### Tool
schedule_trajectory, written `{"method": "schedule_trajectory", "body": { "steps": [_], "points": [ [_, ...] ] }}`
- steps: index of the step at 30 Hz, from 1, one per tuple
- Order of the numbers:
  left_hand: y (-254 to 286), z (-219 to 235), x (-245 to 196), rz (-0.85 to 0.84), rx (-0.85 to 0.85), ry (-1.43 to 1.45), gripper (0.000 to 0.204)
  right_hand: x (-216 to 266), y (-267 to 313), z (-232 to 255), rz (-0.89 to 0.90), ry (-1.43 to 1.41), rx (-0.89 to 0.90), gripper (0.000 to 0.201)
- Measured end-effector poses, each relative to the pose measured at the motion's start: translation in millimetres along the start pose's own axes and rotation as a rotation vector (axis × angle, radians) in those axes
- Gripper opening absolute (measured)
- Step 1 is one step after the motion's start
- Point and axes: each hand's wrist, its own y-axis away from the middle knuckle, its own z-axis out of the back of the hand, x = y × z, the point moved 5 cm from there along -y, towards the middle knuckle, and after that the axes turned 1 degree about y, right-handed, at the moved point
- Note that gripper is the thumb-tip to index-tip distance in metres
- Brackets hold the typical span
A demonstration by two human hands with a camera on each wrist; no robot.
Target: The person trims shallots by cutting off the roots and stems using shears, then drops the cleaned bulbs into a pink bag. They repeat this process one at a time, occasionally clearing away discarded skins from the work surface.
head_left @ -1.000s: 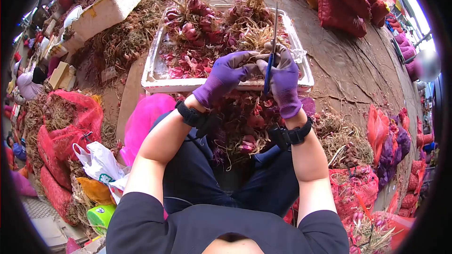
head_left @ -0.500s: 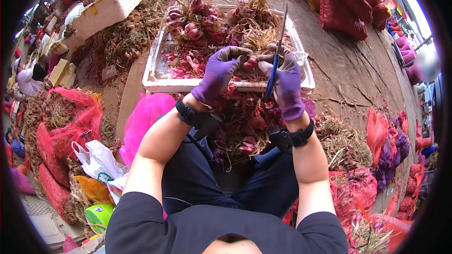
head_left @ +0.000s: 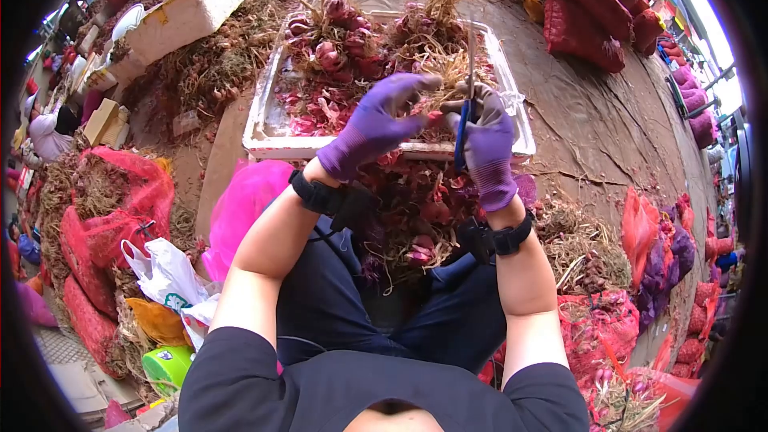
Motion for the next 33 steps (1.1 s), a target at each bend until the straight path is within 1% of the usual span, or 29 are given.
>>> {"method": "schedule_trajectory", "body": {
  "steps": [1, 2, 4, 5, 6, 8, 9, 10, 12, 13, 14, 16, 17, 18, 20, 22, 24, 26, 27, 29, 32, 33],
  "points": [
    [-2, -5, -11, -0.151, 0.009, -0.309, 0.048, -5, 1, -3, 0.011, -0.028, 0.008, 0.036],
    [0, -6, -8, -0.152, 0.01, -0.309, 0.048, -2, 2, -5, 0.011, -0.027, 0.007, 0.036],
    [5, -15, 9, -0.005, 0.147, -0.328, 0.041, 6, 7, -10, -0.005, -0.005, 0.027, 0.037],
    [7, -12, 4, 0.053, 0.113, -0.279, 0.034, 2, 4, -9, -0.033, -0.07, 0.045, 0.04],
    [8, -11, -1, 0.054, 0.11, -0.281, 0.034, 0, 3, -8, -0.033, -0.07, 0.049, 0.04],
    [11, -4, 13, 0.467, -0.067, 0.453, 0.029, 1, -3, 4, 0.014, -0.265, -0.092, 0.041],
    [10, 1, 19, 0.528, -0.141, 0.584, 0.027, 3, -6, 9, 0.019, -0.227, -0.122, 0.037],
    [10, 9, 25, 0.516, -0.175, 0.753, 0.028, 5, -10, 13, -0.004, -0.091, -0.121, 0.036],
    [11, 26, 41, 0.465, -0.292, 0.862, 0.031, 1, -10, 2, 0.023, -0.222, -0.042, 0.037],
    [12, 31, 49, 0.455, -0.308, 0.922, 0.029, 5, -2, -6, 0.017, -0.066, -0.006, 0.039],
    [12, 33, 52, 0.449, -0.311, 0.916, 0.029, 1, -5, -16, 0.017, -0.081, 0.126, 0.046],
    [15, 37, 60, 0.478, -0.42, 1.021, 0.028, -4, 5, -20, 0.034, 0.414, 0.112, 0.058],
    [14, 40, 57, 0.437, -0.444, 1.011, 0.025, 8, 8, -27, 0.048, 0.567, 0.154, 0.065],
    [15, 41, 60, 0.434, -0.444, 1.009, 0.025, -2, 9, -31, 0.207, 0.636, 0.119, 0.063],
    [15, 44, 63, 0.332, -0.459, 1.14, 0.025, -4, 15, -39, 0.276, 0.772, 0.157, 0.064],
    [16, 42, 64, 0.353, -0.48, 1.19, 0.024, -2, 17, -43, 0.28, 0.786, 0.155, 0.064],
    [16, 37, 69, 0.456, -0.539, 1.155, 0.023, -3, 18, -45, 0.284, 0.802, 0.155, 0.065],
    [20, 33, 67, 0.455, -0.547, 1.134, 0.022, -9, 17, -45, 0.245, 0.801, 0.141, 0.065],
    [20, 30, 65, 0.469, -0.508, 1.152, 0.022, -9, 17, -45, 0.246, 0.802, 0.143, 0.065],
    [18, 27, 59, 0.478, -0.401, 1.17, 0.021, -10, 16, -42, 0.158, 0.675, 0.09, 0.063],
    [19, 18, 47, 0.501, -0.455, 1.103, 0.021, -8, 14, -42, 0.162, 0.716, 0.14, 0.061],
    [19, 18, 50, 0.501, -0.455, 1.103, 0.021, -6, 15, -41, 0.162, 0.716, 0.14, 0.061]
  ]
}}
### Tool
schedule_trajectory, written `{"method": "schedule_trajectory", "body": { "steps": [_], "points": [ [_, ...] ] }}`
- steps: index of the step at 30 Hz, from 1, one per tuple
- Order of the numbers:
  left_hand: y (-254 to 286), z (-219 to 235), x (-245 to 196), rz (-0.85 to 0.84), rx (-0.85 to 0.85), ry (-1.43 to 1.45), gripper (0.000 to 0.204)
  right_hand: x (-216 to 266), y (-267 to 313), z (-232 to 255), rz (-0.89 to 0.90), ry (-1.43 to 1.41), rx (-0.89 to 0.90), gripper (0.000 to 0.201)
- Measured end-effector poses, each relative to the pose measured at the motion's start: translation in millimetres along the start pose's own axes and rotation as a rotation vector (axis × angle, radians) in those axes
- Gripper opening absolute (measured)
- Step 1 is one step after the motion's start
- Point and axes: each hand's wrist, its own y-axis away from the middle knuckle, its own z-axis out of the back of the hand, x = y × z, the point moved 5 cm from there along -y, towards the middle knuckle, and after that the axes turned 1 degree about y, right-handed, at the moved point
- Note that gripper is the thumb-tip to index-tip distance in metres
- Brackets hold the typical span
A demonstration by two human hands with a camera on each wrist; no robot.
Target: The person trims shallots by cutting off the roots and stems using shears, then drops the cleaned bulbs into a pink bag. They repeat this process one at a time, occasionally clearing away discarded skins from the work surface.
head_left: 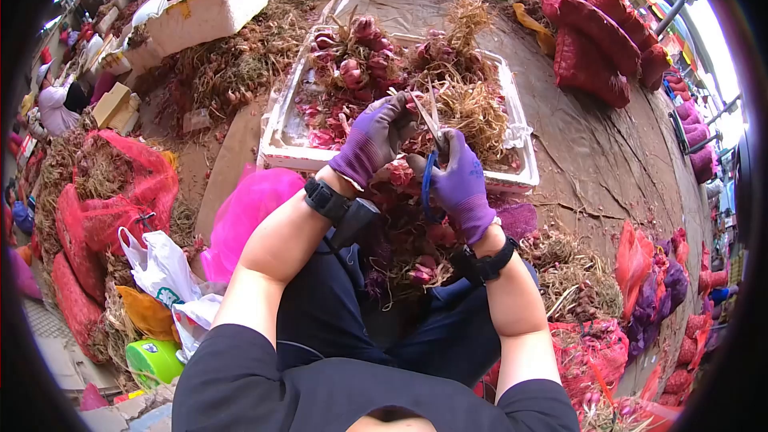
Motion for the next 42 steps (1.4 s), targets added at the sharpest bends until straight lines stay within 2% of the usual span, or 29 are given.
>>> {"method": "schedule_trajectory", "body": {
  "steps": [2, 6, 8, 12, 14, 18, 19, 20, 21, 22, 23, 25, 26, 28, 31, 34, 36, 40, 42],
  "points": [
    [-5, 6, 2, 0.005, 0.079, -0.064, 0.021, 0, 1, 1, -0.073, -0.076, 0.093, 0.059],
    [-9, 10, 1, -0.002, 0.112, -0.039, 0.02, -4, 4, 0, -0.092, -0.088, 0.098, 0.055],
    [-5, 8, 1, 0.02, 0.087, -0.054, 0.021, -11, 4, -5, -0.093, -0.179, 0.077, 0.052],
    [-5, 3, -1, 0.046, 0.145, -0.033, 0.022, -7, 4, 0, -0.133, -0.127, 0.077, 0.046],
    [-3, 2, -3, 0.043, 0.071, -0.08, 0.024, -18, 4, -9, -0.246, -0.522, 0.075, 0.037],
    [-4, 9, -3, 0.012, 0.11, -0.138, 0.023, -16, 0, 1, -0.275, -0.657, 0.038, 0.031],
    [-6, 10, -1, 0.129, 0.092, -0.003, 0.023, -18, -2, 2, -0.269, -0.656, 0.042, 0.031],
    [-5, 9, 2, 0.249, 0.073, 0.132, 0.023, -21, -4, 7, -0.205, -0.58, 0.008, 0.036],
    [-5, 8, 0, 0.246, 0.074, 0.132, 0.023, -22, -5, 11, -0.142, -0.505, -0.026, 0.041],
    [-5, 9, -1, 0.257, 0.055, 0.14, 0.024, -16, -5, 18, 0.017, -0.338, -0.078, 0.056],
    [-4, 7, -2, 0.266, 0.037, 0.15, 0.025, -16, -6, 18, 0.019, -0.337, -0.078, 0.056],
    [-1, 3, -1, 0.267, 0.003, 0.125, 0.025, -3, -5, 20, 0.25, 0.088, -0.137, 0.068],
    [0, 1, -1, 0.283, 0.034, 0.132, 0.022, -5, -6, 16, 0.176, 0.035, -0.047, 0.073],
    [4, -3, 2, 0.303, 0.063, 0.138, 0.02, -1, -5, 13, 0.182, 0.088, -0.036, 0.073],
    [9, -9, 2, 0.217, 0.028, -0.037, 0.02, 0, -1, 9, 0.228, 0.168, -0.08, 0.072],
    [10, -7, 6, 0.245, 0.022, -0.004, 0.022, 1, -1, 11, 0.207, 0.151, -0.102, 0.065],
    [18, -18, 1, 0.199, 0.043, -0.148, 0.024, -4, -3, 8, 0.139, 0.126, -0.052, 0.055],
    [13, -7, 8, 0.197, 0.002, -0.127, 0.027, -9, -1, 9, 0.223, 0.228, -0.16, 0.04],
    [10, -2, 8, 0.233, 0.005, -0.119, 0.03, 0, -1, 21, -0.013, 0.117, -0.046, 0.029]
  ]
}}
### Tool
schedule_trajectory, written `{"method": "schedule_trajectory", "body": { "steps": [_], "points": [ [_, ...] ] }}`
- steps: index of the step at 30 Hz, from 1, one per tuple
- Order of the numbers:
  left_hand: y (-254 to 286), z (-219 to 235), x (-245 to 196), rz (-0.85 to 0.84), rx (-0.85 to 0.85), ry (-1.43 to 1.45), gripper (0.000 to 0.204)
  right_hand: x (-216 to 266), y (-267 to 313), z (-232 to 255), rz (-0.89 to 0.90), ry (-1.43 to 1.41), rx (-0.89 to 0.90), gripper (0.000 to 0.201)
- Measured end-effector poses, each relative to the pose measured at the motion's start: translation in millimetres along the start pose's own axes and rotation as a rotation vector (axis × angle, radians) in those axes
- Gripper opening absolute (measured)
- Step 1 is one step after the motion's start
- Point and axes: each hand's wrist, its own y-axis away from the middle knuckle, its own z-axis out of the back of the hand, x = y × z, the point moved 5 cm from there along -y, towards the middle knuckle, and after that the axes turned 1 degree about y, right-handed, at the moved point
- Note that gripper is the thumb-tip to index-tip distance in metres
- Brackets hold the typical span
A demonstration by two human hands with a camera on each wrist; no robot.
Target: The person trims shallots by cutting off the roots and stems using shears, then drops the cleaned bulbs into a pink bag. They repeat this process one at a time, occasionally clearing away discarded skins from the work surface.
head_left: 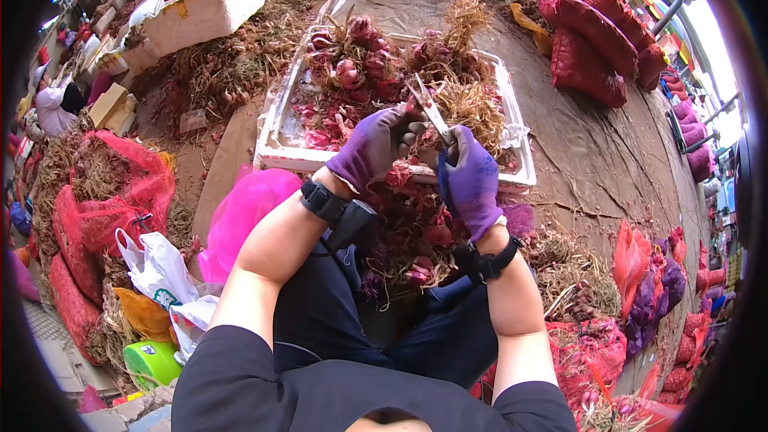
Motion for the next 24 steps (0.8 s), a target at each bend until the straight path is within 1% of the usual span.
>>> {"method": "schedule_trajectory", "body": {
  "steps": [1, 3, 4, 7, 9, 10, 11, 12, 13, 14, 15, 16, 18, 19, 22, 23, 24],
  "points": [
    [0, -1, 1, 0.004, 0.002, -0.001, 0.03, 0, 1, 1, -0.004, 0.001, -0.002, 0.029],
    [0, -5, -5, -0.093, -0.002, -0.078, 0.03, 0, 1, 4, -0.023, -0.011, -0.034, 0.024],
    [1, -6, -6, -0.115, -0.01, -0.057, 0.03, 1, 1, 5, -0.024, -0.01, -0.035, 0.024],
    [-1, -1, -7, -0.152, -0.023, -0.105, 0.028, 2, 2, 3, -0.03, 0.005, -0.018, 0.024],
    [1, -1, -9, -0.164, -0.037, -0.106, 0.028, 2, 3, 2, 0.03, 0.056, -0.07, 0.026],
    [2, 0, -9, -0.173, -0.051, -0.11, 0.027, 1, 3, 1, 0.031, 0.056, -0.07, 0.026],
    [4, -2, -10, -0.175, -0.051, -0.109, 0.027, -1, 3, -1, 0.035, 0.057, -0.062, 0.031],
    [5, -2, -12, -0.181, -0.088, -0.125, 0.028, -1, 1, -2, 0.043, 0.058, -0.056, 0.036],
    [6, -1, -13, -0.188, -0.126, -0.14, 0.028, -4, -1, -4, 0.048, 0.058, -0.058, 0.036],
    [5, 0, -13, -0.19, -0.127, -0.14, 0.028, -4, -1, -5, 0.107, 0.089, -0.081, 0.042],
    [3, 2, -13, -0.174, -0.126, -0.209, 0.03, -2, -1, -5, 0.165, 0.12, -0.104, 0.049],
    [2, 4, -12, -0.158, -0.126, -0.279, 0.032, -2, -2, -5, 0.167, 0.121, -0.103, 0.049],
    [5, 1, -16, -0.159, -0.113, -0.307, 0.032, 3, -2, -2, 0.233, 0.147, -0.149, 0.056],
    [6, -1, -17, -0.158, -0.1, -0.338, 0.031, 3, -2, -2, 0.233, 0.148, -0.148, 0.056],
    [2, 3, -15, -0.143, -0.088, -0.31, 0.032, 0, -4, -2, 0.195, 0.162, -0.144, 0.056],
    [2, 3, -16, -0.141, -0.087, -0.311, 0.032, -1, -4, -1, 0.201, 0.07, -0.143, 0.057],
    [2, 3, -15, -0.096, -0.056, -0.221, 0.032, -2, -4, -1, 0.205, -0.022, -0.141, 0.057]
  ]
}}
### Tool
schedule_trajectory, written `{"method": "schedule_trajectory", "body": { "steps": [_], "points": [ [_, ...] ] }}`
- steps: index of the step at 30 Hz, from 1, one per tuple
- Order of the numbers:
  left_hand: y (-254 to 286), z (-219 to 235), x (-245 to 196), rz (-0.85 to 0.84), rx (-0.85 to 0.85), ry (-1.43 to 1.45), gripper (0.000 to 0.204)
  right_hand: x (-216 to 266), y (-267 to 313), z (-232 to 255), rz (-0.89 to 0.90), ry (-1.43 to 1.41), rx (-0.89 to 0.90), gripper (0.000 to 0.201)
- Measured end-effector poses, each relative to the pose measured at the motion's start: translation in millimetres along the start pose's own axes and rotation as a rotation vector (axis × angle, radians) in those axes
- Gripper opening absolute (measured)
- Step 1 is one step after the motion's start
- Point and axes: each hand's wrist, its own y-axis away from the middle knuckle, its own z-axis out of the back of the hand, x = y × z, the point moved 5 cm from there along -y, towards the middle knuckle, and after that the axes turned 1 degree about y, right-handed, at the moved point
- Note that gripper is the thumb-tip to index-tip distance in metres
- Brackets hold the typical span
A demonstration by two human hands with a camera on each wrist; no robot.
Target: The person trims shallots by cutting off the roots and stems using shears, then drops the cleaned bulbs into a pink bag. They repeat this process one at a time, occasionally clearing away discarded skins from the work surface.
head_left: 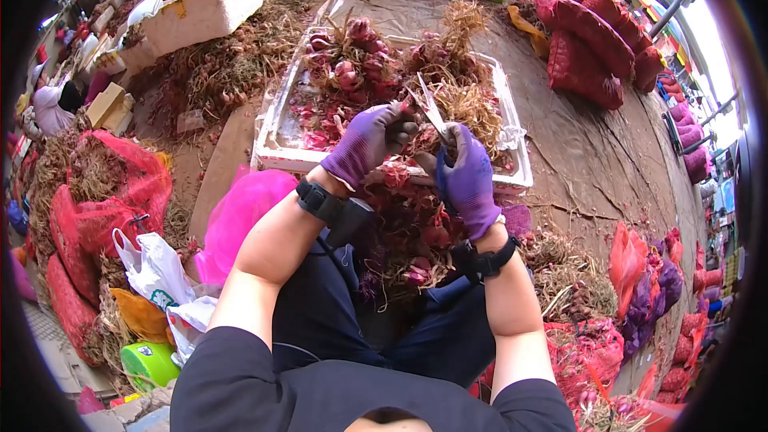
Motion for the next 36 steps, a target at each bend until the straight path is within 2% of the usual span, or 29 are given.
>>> {"method": "schedule_trajectory", "body": {
  "steps": [1, 3, 4, 5, 7, 9, 10, 12, 13, 15, 16, 18, 19, 20, 21, 22, 24, 27, 28, 29, 31, 32, 33, 35, 36],
  "points": [
    [0, -1, 2, 0.045, 0.031, 0.091, 0.032, 1, 0, 1, -0.003, -0.001, 0.001, 0.057],
    [-3, 4, 5, 0.052, 0.03, 0.094, 0.032, -3, 3, -6, -0.259, -0.326, 0.212, 0.056],
    [-5, 6, 6, 0.055, 0.031, 0.097, 0.032, -1, 2, -4, -0.262, -0.327, 0.213, 0.056],
    [-4, 6, 4, 0.057, 0.03, 0.097, 0.032, 3, 1, -2, -0.227, -0.308, 0.21, 0.055],
    [-3, 7, -5, -0.008, -0.006, -0.086, 0.032, 5, -1, 0, -0.192, -0.289, 0.209, 0.053],
    [3, 3, -11, -0.031, 0.004, -0.086, 0.031, 8, -6, 7, -0.026, -0.102, 0.119, 0.049],
    [4, 3, -13, -0.048, -0.018, -0.144, 0.03, 6, -6, 6, -0.028, -0.103, 0.118, 0.049],
    [6, 2, -14, -0.066, -0.04, -0.202, 0.029, 10, -6, 12, 0.129, -0.029, -0.007, 0.045],
    [5, 1, -14, -0.068, -0.048, -0.246, 0.028, 11, -5, 13, 0.129, -0.028, -0.007, 0.045],
    [5, -1, -13, -0.07, -0.052, -0.291, 0.027, 1, 1, 11, -0.232, -0.07, 0.151, 0.04],
    [4, -1, -13, -0.099, -0.076, -0.28, 0.026, -2, 1, 10, -0.233, -0.068, 0.148, 0.04],
    [3, -3, -14, -0.132, -0.098, -0.269, 0.025, -22, 5, 1, -0.496, -0.415, 0.12, 0.035],
    [3, -7, -18, -0.211, -0.085, -0.303, 0.023, -25, 4, -2, -0.493, -0.414, 0.119, 0.035],
    [4, -10, -21, -0.289, -0.073, -0.338, 0.022, -24, 2, -3, -0.455, -0.65, 0.072, 0.036],
    [5, -13, -18, -0.288, -0.073, -0.338, 0.022, -21, -1, -2, -0.412, -0.885, 0.024, 0.037],
    [9, -20, -18, -0.398, -0.042, -0.404, 0.021, -19, 0, -5, -0.473, -1.034, -0.006, 0.042],
    [15, -33, -14, -0.606, 0.055, -0.434, 0.02, -11, 1, -3, -0.528, -1.002, 0.019, 0.042],
    [8, -33, 1, -0.646, 0.025, -0.596, 0.019, -8, 1, 0, -0.572, -1.041, 0.117, 0.039],
    [3, -26, 11, -0.42, 0.056, -0.421, 0.024, -12, 3, -4, -0.601, -1.097, 0.155, 0.038],
    [9, -30, 1, -0.42, 0.056, -0.421, 0.024, -14, 4, -8, -0.63, -1.154, 0.195, 0.037],
    [17, -33, -10, -0.225, -0.017, -0.169, 0.031, -16, 5, -7, -0.608, -1.192, 0.144, 0.035],
    [16, -35, -11, -0.223, -0.015, -0.173, 0.031, -21, 7, -9, -0.626, -1.179, 0.101, 0.034],
    [16, -39, -9, -0.187, 0.045, -0.244, 0.034, -25, 8, -10, -0.645, -1.166, 0.057, 0.032],
    [16, -47, -4, -0.113, 0.166, -0.382, 0.042, -21, 11, -12, -0.657, -1.234, 0.079, 0.031],
    [21, -56, 2, -0.061, 0.353, -0.271, 0.041, -18, 11, -13, -0.668, -1.299, 0.106, 0.029]
  ]
}}
